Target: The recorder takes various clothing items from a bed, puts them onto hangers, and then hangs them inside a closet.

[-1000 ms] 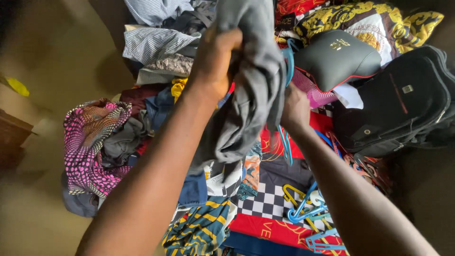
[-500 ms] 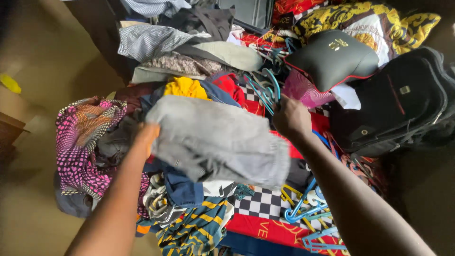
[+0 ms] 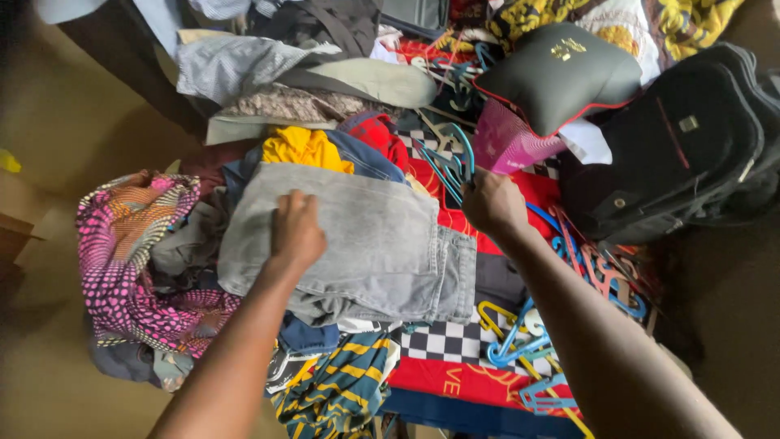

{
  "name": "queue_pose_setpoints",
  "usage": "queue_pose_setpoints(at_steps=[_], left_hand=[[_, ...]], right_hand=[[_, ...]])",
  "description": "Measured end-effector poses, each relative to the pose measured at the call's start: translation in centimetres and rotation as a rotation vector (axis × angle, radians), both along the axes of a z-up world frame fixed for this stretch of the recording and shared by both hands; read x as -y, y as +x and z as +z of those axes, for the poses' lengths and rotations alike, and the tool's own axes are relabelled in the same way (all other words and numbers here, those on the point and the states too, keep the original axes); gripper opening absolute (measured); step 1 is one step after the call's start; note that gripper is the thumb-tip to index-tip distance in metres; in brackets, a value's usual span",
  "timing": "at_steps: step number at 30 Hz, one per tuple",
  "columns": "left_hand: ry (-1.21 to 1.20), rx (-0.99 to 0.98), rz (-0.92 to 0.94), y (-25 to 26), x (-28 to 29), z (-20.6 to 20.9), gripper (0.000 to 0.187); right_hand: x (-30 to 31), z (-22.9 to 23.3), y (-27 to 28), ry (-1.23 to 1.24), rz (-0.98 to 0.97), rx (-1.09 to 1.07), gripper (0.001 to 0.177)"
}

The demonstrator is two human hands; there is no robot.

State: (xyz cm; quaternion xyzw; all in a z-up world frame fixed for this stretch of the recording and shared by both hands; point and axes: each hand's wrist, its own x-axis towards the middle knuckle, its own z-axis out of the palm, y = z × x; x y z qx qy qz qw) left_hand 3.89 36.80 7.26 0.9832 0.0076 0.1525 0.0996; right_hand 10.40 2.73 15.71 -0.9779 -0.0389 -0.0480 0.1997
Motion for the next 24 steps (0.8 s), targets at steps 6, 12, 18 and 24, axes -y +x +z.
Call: queue_pose_setpoints(at_steps=[6,12,18,24], left_hand=[[-0.053,-0.175,-0.353,2.0,8.1,-6.3,0.020],[0.257,-0.230,-0.430,0.5,10.4,-16.0,0.017],[0.533,-0.186,-0.430,-0.3,10.8,-14.1,0.026],[0.158,-0.211,-0.416,0.6,10.8,-9.9,0.019]], right_hand=[[2.0,-1.1,-1.2,-0.013,-0.026,-0.058,0.026],[3.7,-1.1,-3.7,-0.009,-0.086,-0.142,0.027],[6.2,-1.6,-5.7,0.017,-0.077,-0.165,0.028],[6.8,-2.0,-5.9,0.027,-0.110,-0.148,0.026]])
